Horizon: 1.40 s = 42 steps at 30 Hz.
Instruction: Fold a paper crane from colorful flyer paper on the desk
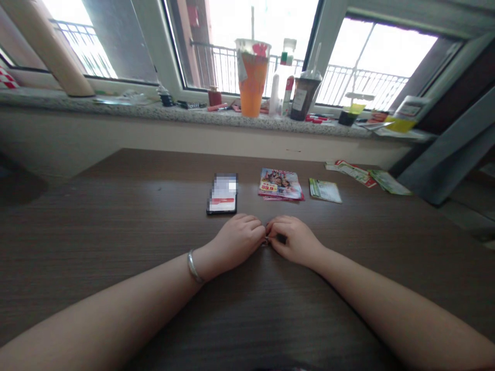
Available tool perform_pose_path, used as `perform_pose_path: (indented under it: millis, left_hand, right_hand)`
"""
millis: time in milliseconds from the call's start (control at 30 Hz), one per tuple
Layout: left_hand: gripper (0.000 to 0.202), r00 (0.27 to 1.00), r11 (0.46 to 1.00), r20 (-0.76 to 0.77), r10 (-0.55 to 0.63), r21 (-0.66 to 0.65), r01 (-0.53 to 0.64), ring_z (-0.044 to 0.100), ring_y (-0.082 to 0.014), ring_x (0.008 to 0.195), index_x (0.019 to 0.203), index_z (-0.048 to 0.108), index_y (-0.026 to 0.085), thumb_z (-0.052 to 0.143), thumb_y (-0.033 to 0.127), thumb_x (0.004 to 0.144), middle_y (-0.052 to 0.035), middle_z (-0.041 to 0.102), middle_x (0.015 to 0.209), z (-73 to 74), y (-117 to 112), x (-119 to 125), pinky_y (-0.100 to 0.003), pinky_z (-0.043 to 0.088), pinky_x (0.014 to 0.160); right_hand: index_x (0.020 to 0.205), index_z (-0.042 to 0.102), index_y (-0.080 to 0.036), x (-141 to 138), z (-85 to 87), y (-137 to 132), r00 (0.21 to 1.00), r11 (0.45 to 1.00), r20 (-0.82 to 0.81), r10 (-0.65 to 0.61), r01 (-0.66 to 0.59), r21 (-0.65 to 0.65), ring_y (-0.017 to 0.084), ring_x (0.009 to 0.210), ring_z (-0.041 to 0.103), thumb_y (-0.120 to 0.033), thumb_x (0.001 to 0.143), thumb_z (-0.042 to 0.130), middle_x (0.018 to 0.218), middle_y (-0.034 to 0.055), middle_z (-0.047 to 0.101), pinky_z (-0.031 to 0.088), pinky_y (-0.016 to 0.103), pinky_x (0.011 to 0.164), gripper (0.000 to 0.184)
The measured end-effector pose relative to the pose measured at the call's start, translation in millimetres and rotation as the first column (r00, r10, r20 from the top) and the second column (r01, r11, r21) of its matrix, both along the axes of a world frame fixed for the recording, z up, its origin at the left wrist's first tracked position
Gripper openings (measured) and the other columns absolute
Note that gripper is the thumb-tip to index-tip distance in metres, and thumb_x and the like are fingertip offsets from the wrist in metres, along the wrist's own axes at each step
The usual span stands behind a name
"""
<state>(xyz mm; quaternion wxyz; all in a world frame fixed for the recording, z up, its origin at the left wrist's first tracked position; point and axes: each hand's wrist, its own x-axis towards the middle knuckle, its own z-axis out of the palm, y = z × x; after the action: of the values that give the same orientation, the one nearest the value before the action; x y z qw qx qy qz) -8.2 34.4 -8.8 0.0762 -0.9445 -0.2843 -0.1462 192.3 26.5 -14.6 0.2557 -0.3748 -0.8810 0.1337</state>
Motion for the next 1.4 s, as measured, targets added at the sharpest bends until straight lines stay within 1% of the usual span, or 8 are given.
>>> perform_pose_path:
  millis: [233,400,567,733,933,1133,1233,1400]
  left_hand:
    - [0.011,0.992,0.988,0.120,0.044,-0.152,-0.025,0.060,-0.0182,0.078,0.091,0.059,0.015,0.049,0.020,0.093,-0.0053,0.065,0.084,2.3,1,-4,-0.029,0.046,0.072]
    - [0.018,0.998,0.986,0.063,-0.025,-0.162,0.035,0.057,-0.0194,0.086,0.097,0.062,0.017,0.044,0.017,0.093,-0.0078,0.062,0.093,-0.9,4,-5,-0.032,0.046,0.078]
    - [0.025,0.995,0.975,0.078,-0.056,-0.212,0.071,0.055,-0.0222,0.095,0.108,0.061,0.019,0.059,0.034,0.087,-0.0087,0.060,0.104,-0.1,2,-8,-0.035,0.046,0.084]
    - [0.020,0.988,0.953,0.156,-0.005,-0.298,0.051,0.056,-0.0209,0.093,0.102,0.060,0.020,0.064,0.027,0.084,-0.0063,0.060,0.101,0.5,4,-9,-0.033,0.047,0.081]
    - [0.011,0.957,0.918,0.283,0.063,-0.392,0.055,0.058,-0.0191,0.091,0.095,0.060,0.020,0.061,0.020,0.084,-0.0051,0.062,0.096,-2.6,7,-9,-0.032,0.048,0.081]
    - [0.009,0.951,0.904,0.301,0.073,-0.423,0.065,0.059,-0.0191,0.092,0.095,0.061,0.019,0.058,0.021,0.087,-0.0057,0.064,0.097,-1.4,7,-9,-0.033,0.049,0.083]
    - [0.011,0.948,0.905,0.305,0.089,-0.422,0.051,0.060,-0.0193,0.092,0.097,0.061,0.019,0.058,0.020,0.087,-0.0058,0.065,0.096,-3.6,8,-9,-0.033,0.050,0.083]
    - [0.012,0.934,0.910,0.340,0.108,-0.413,0.045,0.058,-0.0224,0.114,0.097,0.062,0.019,0.060,0.016,0.085,-0.0087,0.065,0.112,-12.4,14,-10,-0.038,0.048,0.095]
  right_hand:
    - [0.076,0.059,-0.020,0,3.7,-1,0.997,0.997,0.011,-0.076,0.076,0.014,0.020,0.090,0.061,-0.013,0.078,0.061,0.090,0.0048,0.069,0.046,0.036,0.086,0.008]
    - [0.077,0.060,-0.020,5,-4.1,6,0.995,0.995,-0.024,-0.102,0.101,-0.020,0.020,0.089,0.061,-0.013,0.078,0.061,0.087,0.0050,0.069,0.047,0.035,0.084,0.007]
    - [0.078,0.062,-0.020,7,-7.4,9,0.993,0.993,-0.044,-0.113,0.111,-0.030,0.020,0.088,0.060,-0.013,0.079,0.062,0.086,0.0046,0.068,0.047,0.035,0.084,0.006]
    - [0.084,0.063,-0.020,7,-6.7,9,0.983,0.986,-0.100,-0.155,0.146,-0.085,0.019,0.084,0.061,-0.017,0.080,0.062,0.084,0.0037,0.068,0.048,0.033,0.079,0.005]
    - [0.088,0.062,-0.022,9,-10.0,13,0.984,0.989,-0.120,-0.134,0.124,-0.086,0.017,0.080,0.065,-0.019,0.081,0.062,0.070,-0.0031,0.067,0.041,0.044,0.100,0.007]
    - [0.088,0.061,-0.022,10,-10.2,12,0.987,0.994,-0.138,-0.085,0.074,-0.083,0.016,0.080,0.065,-0.016,0.083,0.055,0.076,-0.0023,0.069,0.037,0.045,0.106,0.010]
    - [0.089,0.061,-0.023,9,-9.2,10,0.989,0.994,-0.128,-0.072,0.061,-0.087,0.016,0.082,0.066,-0.021,0.083,0.059,0.076,-0.0031,0.069,0.033,0.046,0.108,0.007]
    - [0.089,0.064,-0.023,7,-9.9,9,0.989,0.992,-0.098,-0.111,0.105,-0.065,0.016,0.082,0.066,-0.025,0.082,0.066,0.077,-0.0033,0.071,0.033,0.047,0.106,0.008]
